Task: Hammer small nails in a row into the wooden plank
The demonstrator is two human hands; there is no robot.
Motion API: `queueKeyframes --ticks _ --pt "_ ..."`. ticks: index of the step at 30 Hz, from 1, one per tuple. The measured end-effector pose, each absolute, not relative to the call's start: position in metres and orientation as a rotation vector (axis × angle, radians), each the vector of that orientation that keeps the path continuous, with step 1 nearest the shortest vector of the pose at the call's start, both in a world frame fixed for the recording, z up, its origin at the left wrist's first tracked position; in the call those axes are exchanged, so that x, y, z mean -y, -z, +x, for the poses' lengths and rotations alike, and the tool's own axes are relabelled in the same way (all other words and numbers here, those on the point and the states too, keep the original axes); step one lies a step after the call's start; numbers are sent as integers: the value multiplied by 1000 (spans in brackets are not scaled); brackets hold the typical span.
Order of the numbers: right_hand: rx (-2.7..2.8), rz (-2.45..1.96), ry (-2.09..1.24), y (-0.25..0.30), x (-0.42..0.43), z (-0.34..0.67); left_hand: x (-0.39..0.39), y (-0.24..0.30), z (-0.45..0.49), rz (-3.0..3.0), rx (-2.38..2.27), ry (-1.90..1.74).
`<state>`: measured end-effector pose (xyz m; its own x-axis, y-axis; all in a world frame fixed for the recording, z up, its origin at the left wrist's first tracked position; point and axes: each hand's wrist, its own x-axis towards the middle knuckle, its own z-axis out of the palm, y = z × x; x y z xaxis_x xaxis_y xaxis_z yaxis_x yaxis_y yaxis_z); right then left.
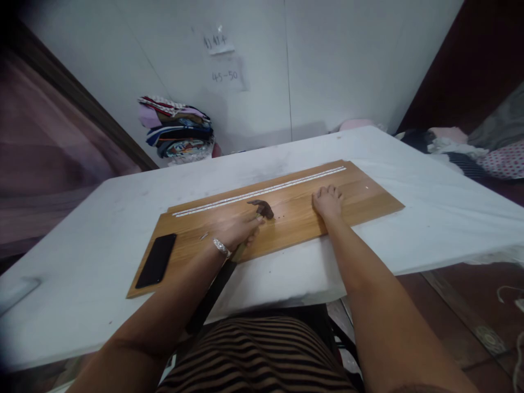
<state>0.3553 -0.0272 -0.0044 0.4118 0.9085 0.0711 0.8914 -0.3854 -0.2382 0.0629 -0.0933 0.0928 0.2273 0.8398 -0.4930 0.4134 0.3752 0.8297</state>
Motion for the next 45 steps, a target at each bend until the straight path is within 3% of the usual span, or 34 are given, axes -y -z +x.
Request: queueKeyframes --ticks 45 --pt "1588 -2422 -93 4 27 354 92 -95 62 1251 -1398 -421"
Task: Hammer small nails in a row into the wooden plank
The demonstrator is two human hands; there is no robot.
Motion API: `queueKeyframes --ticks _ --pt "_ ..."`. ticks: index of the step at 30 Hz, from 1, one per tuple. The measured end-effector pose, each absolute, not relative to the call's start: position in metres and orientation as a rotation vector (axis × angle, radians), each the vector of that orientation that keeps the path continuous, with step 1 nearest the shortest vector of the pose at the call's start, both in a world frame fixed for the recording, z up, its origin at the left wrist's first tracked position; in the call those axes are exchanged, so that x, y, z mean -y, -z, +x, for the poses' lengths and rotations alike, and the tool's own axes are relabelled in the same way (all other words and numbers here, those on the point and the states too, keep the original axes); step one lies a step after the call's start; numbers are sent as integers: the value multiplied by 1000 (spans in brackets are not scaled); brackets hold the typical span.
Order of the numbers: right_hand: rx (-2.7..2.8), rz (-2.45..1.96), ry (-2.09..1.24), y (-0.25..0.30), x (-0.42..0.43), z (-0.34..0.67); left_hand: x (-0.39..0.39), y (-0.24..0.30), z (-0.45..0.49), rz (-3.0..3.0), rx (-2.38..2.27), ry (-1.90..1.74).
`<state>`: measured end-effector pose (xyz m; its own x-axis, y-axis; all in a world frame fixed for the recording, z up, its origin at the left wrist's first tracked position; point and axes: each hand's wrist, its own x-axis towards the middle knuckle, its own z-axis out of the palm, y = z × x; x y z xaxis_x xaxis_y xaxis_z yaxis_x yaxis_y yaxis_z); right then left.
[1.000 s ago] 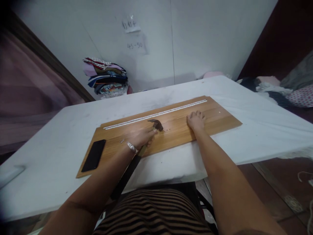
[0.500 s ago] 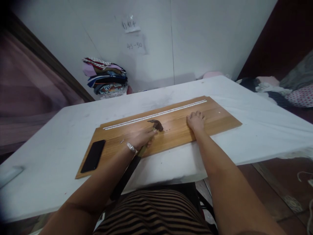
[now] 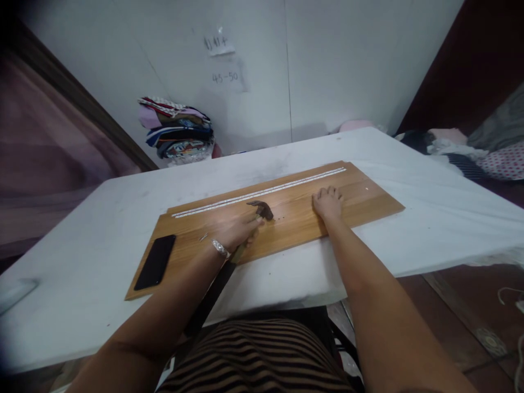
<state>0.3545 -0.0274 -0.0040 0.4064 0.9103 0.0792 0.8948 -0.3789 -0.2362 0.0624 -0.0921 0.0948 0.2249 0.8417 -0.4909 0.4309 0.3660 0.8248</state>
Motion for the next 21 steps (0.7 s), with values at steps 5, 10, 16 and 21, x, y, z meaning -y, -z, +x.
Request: queueKeyframes --ticks 5,10,16,21 --pt "1588 -2437 -100 4 27 355 92 -92 60 1240 -1384 -413" --pt "1590 -2432 -93 6 27 355 89 -92 59 1235 -1320 -440" --pt "1599 -2435 -88 7 25 356 91 -93 60 1259 -1383 -404" --pt "1603 -2448 -89 7 25 357 92 -94 61 1235 -1399 -402"
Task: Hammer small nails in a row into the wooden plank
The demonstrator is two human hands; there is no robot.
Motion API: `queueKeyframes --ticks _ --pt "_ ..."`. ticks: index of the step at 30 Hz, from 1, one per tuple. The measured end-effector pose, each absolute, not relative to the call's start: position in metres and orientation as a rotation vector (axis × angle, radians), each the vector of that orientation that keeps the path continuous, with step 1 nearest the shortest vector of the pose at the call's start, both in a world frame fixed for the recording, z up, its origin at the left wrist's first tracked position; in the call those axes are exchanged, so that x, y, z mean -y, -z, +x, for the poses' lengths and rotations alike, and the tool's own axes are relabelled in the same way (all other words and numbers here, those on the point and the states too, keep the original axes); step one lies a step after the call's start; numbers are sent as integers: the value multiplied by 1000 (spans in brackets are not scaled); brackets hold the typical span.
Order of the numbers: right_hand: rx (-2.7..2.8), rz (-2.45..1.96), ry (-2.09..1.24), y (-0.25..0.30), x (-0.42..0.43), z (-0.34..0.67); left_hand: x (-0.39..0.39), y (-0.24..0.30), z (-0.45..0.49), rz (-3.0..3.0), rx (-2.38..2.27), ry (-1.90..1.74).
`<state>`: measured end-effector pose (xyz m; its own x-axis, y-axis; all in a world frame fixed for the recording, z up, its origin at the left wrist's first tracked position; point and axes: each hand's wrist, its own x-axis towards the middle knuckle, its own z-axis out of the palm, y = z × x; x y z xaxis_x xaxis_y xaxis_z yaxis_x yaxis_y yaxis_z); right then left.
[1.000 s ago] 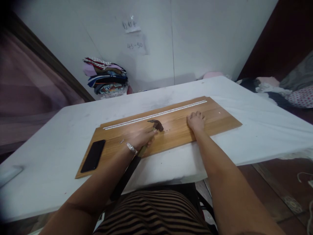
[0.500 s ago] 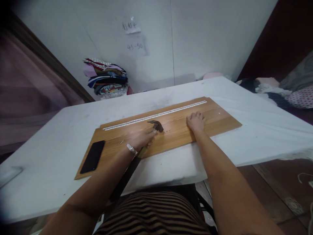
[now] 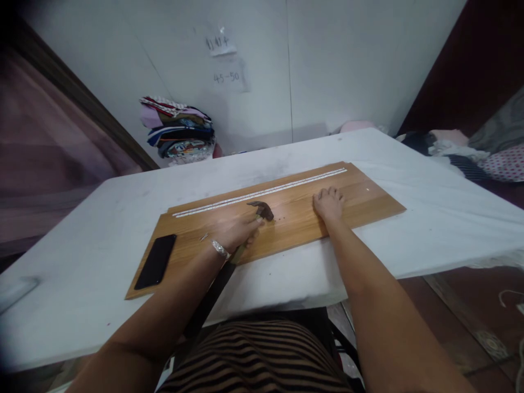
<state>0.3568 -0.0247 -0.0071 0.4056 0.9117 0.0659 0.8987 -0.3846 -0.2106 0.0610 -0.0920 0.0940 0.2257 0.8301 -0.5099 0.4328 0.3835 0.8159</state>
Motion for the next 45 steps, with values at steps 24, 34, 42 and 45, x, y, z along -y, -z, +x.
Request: queueKeyframes --ticks 24,34,42,45 --pt "1603 -2454 -68 4 28 355 92 -93 60 1265 -1394 -397" --pt "1601 -2442 -96 2 29 354 94 -99 62 1264 -1359 -423" --pt "1593 -2425 -99 4 27 355 96 -98 63 1272 -1413 -406" --pt "1585 -2430 -99 4 27 355 96 -100 62 1251 -1387 -417"
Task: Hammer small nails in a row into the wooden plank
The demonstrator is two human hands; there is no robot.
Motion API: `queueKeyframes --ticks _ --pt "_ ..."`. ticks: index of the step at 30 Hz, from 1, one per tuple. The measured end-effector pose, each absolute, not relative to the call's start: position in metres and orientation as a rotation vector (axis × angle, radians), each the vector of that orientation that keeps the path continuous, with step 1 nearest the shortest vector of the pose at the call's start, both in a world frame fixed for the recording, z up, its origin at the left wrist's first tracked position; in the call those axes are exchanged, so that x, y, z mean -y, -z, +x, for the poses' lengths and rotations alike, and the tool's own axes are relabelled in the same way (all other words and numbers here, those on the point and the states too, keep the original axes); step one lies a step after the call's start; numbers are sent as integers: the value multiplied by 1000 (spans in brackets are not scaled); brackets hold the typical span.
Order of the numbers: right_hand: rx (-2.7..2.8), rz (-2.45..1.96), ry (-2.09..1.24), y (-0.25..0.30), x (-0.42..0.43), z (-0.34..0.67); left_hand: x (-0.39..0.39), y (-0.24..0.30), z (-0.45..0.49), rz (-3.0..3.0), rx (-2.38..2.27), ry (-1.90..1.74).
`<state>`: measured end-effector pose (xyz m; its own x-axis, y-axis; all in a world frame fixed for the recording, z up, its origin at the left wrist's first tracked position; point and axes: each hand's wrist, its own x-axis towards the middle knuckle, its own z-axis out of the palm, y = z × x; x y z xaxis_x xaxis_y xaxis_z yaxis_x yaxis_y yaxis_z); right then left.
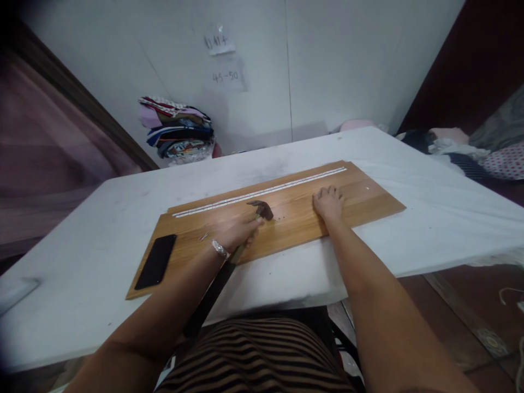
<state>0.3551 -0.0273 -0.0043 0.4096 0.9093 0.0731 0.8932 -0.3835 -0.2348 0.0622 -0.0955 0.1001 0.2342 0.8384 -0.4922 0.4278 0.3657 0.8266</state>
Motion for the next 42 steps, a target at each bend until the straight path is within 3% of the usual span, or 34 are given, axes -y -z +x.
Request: queueKeyframes --ticks 42 --pt "1600 -2441 -91 6 26 356 94 -90 60 1310 -1400 -392"
